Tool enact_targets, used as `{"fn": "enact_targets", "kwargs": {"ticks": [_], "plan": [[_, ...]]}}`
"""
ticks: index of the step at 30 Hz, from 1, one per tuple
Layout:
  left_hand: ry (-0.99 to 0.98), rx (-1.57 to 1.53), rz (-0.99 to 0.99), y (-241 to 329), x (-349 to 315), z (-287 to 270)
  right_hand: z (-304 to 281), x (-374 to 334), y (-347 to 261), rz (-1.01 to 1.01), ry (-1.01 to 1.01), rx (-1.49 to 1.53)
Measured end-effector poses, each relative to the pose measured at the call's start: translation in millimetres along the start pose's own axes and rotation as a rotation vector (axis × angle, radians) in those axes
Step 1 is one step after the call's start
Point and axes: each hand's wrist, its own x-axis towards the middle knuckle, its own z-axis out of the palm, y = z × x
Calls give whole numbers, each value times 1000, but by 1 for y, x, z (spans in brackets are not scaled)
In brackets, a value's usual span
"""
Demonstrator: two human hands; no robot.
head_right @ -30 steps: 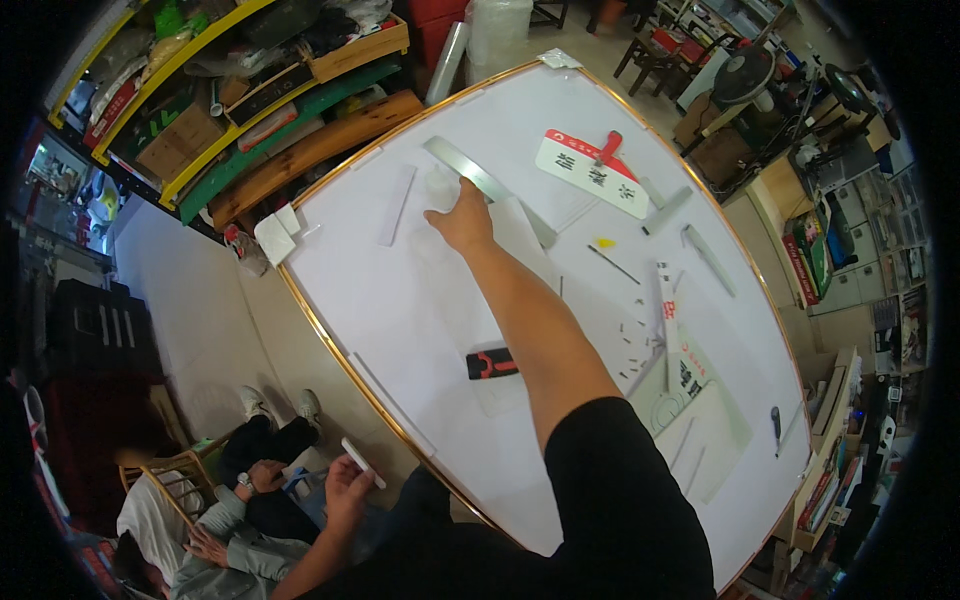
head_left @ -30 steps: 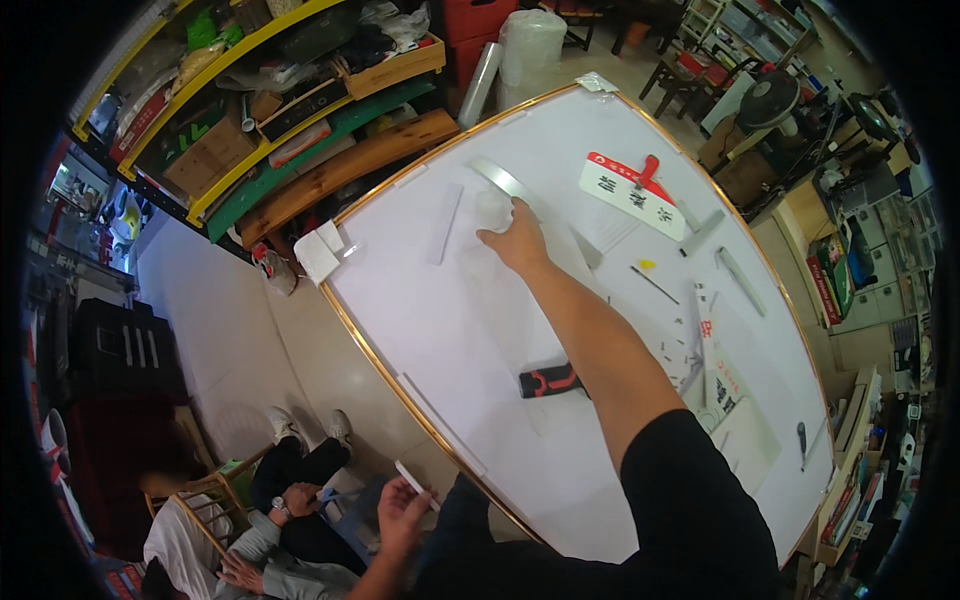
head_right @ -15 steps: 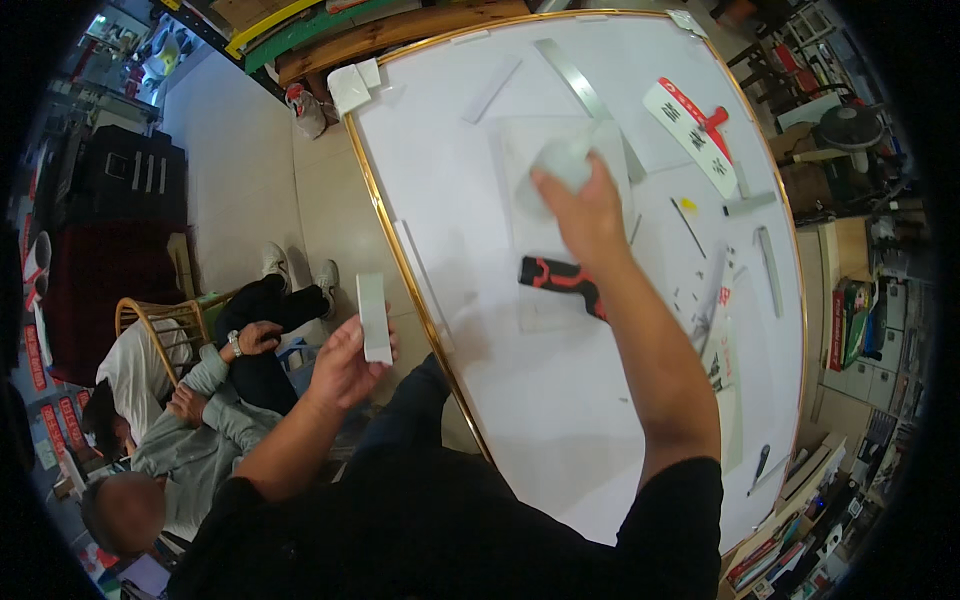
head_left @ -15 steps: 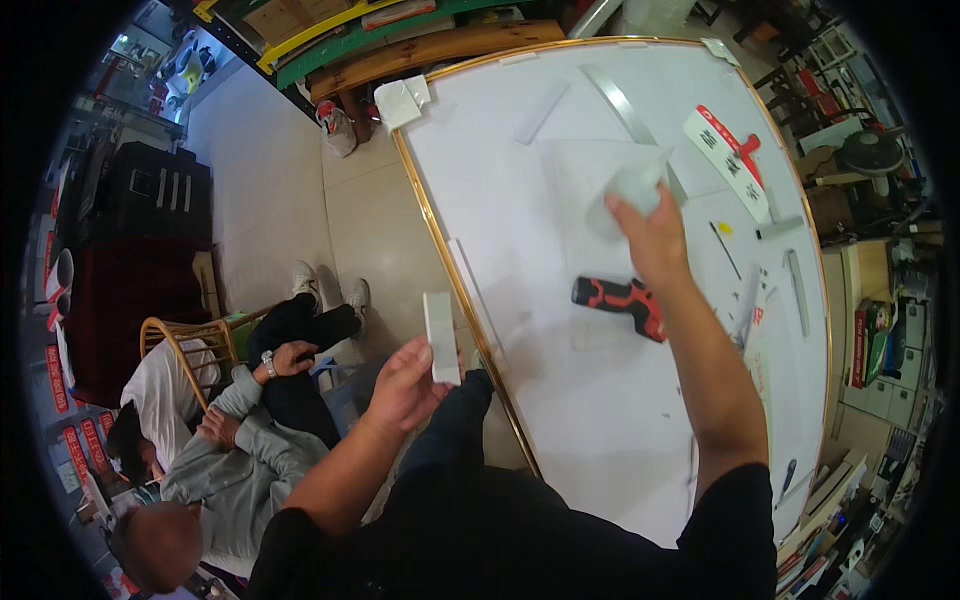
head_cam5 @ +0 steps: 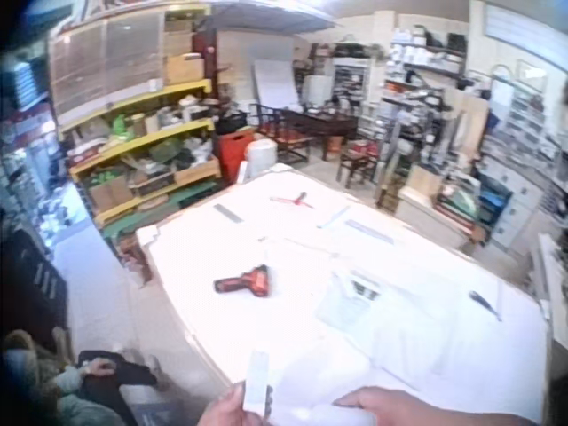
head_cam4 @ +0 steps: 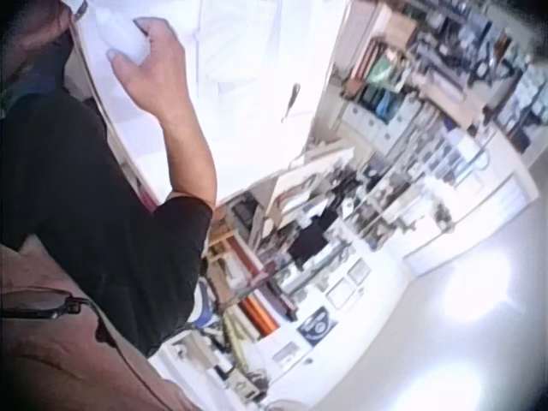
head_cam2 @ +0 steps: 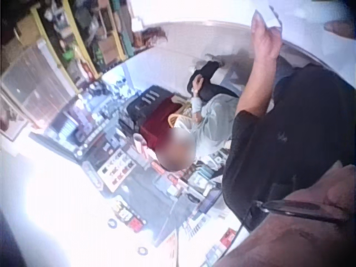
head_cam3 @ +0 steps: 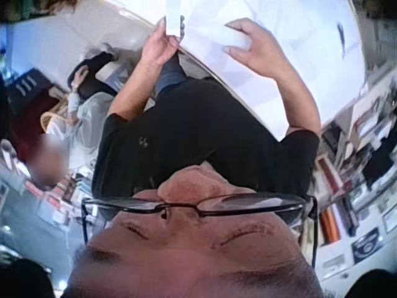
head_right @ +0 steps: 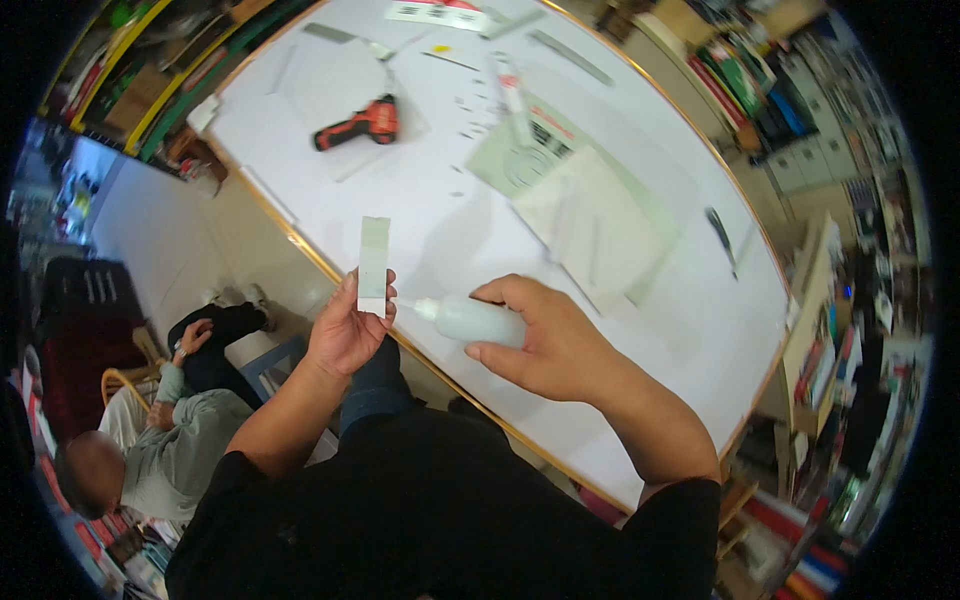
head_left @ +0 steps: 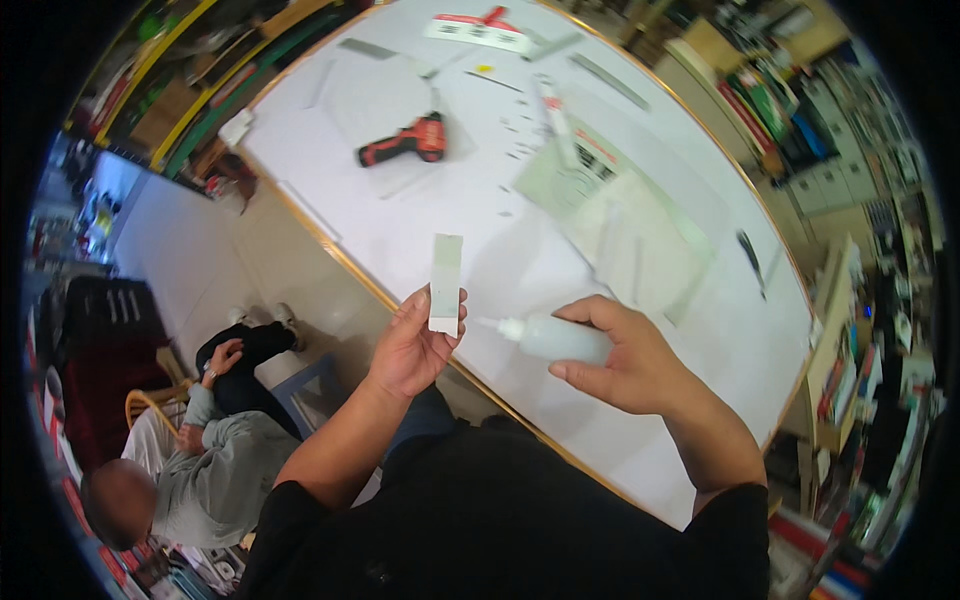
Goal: The person applies glue to small white plastic pieces and attaches them to the gold-colored frame of a large white board. They repeat this process for several pieces along the edges of the board.
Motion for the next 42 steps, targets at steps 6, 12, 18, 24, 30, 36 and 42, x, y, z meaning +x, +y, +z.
{"fn": "enact_targets", "kwargs": {"ticks": [6,12,18,24,30,36,42], "plan": [[-75,34,-183,-87,-8,65,0,-117,19,-110,387,87],[-120,50,-275,-129,-17,92,-3,-163,16,-219,432,-92],[-99,51,-285,-146,-28,102,-1,-180,20,-302,504,-162],[-111,58,-262,-156,-35,107,-1,-193,25,-331,499,-180],[-148,47,-248,-158,-43,111,1,-204,26,-355,558,-183],[-147,72,-242,-166,-52,119,-3,-215,24,-374,506,-200],[-130,71,-232,-172,-57,123,-5,-225,24,-348,486,-225]]}}
